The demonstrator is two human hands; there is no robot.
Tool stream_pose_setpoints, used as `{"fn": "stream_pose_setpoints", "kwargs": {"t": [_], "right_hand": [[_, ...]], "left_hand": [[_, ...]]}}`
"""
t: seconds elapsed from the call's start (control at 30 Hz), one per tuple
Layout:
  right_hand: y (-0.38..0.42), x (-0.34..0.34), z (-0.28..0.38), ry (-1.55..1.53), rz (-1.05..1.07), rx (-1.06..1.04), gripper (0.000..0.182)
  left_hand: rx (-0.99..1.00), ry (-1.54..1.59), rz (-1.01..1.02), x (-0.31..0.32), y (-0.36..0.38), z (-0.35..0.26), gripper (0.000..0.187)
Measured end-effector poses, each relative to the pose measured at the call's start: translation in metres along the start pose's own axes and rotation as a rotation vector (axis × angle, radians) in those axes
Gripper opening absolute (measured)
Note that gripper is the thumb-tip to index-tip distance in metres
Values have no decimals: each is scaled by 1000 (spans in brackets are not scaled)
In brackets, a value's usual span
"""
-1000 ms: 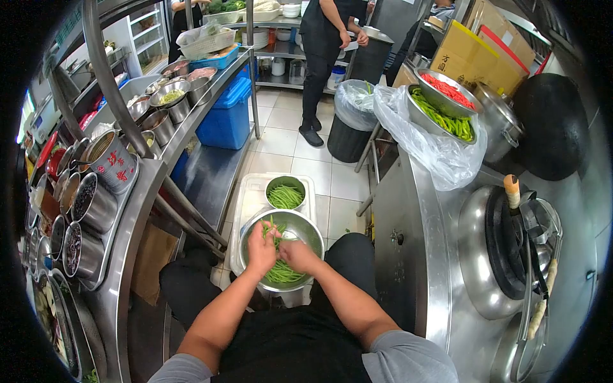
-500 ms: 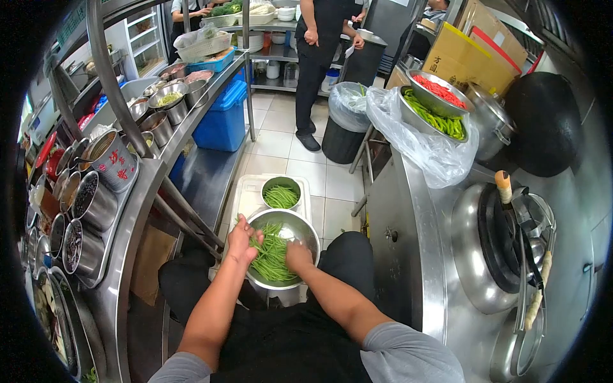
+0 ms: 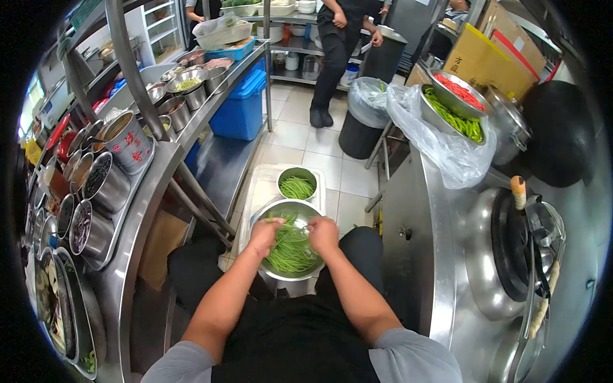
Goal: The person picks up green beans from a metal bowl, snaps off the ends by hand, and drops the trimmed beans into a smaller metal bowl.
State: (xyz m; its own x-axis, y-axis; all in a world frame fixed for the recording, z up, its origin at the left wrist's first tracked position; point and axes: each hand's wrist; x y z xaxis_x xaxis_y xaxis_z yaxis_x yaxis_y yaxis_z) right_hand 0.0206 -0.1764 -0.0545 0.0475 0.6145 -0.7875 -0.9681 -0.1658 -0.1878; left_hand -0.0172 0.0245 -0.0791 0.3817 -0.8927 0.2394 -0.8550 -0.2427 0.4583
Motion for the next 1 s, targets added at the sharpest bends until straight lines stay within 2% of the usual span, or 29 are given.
{"fn": "stream_pose_setpoints", "kwargs": {"t": [0.03, 0.1, 0.17, 0.2, 0.27, 0.3, 0.37, 0.4, 0.47, 0.53, 0.6, 0.77, 1.0], "right_hand": [[-1, -9, -2, -127, -2, 21, 10], [2, -27, -6, -224, 29, 5, 8], [7, -29, -20, -318, 24, -24, 5], [9, -28, -20, -330, 39, -34, 5], [10, -29, -19, -550, 180, 148, 4], [7, -26, -17, -553, 186, 144, 4], [1, -20, -14, -668, 283, 142, 5], [-1, -17, -13, -668, 284, 141, 5], [-7, -11, -12, -862, 343, 209, 4], [-10, -9, -11, -898, 351, 234, 6], [-11, -8, -11, -935, 357, 265, 8], [-12, -13, 1, -1187, 446, 367, 20], [-3, -13, 6, -1152, 393, 367, 21]], "left_hand": [[150, -114, 26, 8, 2, 3, 22], [262, -543, 77, 14, 20, -11, 26], [430, -762, 70, 26, 37, -17, 30], [425, -766, 49, 29, 44, -19, 30], [705, -810, 112, 36, 52, -22, 30], [704, -812, 105, 38, 53, -23, 30], [701, -735, 217, 42, 52, -24, 27], [648, -771, 212, 42, 51, -23, 23], [651, -740, 205, 40, 41, -12, 23], [651, -712, 201, 40, 38, -13, 24], [533, -621, 231, 40, 36, -14, 19], [423, -539, 164, 37, 34, -17, 21], [372, -670, 114, 34, 37, -27, 27]]}}
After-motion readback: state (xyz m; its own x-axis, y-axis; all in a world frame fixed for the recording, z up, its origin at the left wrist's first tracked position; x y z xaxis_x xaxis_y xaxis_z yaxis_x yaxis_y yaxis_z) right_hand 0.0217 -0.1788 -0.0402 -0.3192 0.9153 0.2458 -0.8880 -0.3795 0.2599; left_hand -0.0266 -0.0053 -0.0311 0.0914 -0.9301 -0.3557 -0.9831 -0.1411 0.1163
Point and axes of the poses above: each hand's wrist, its own y-axis away from the middle knuckle, its own x-axis out of the palm, z = x × y
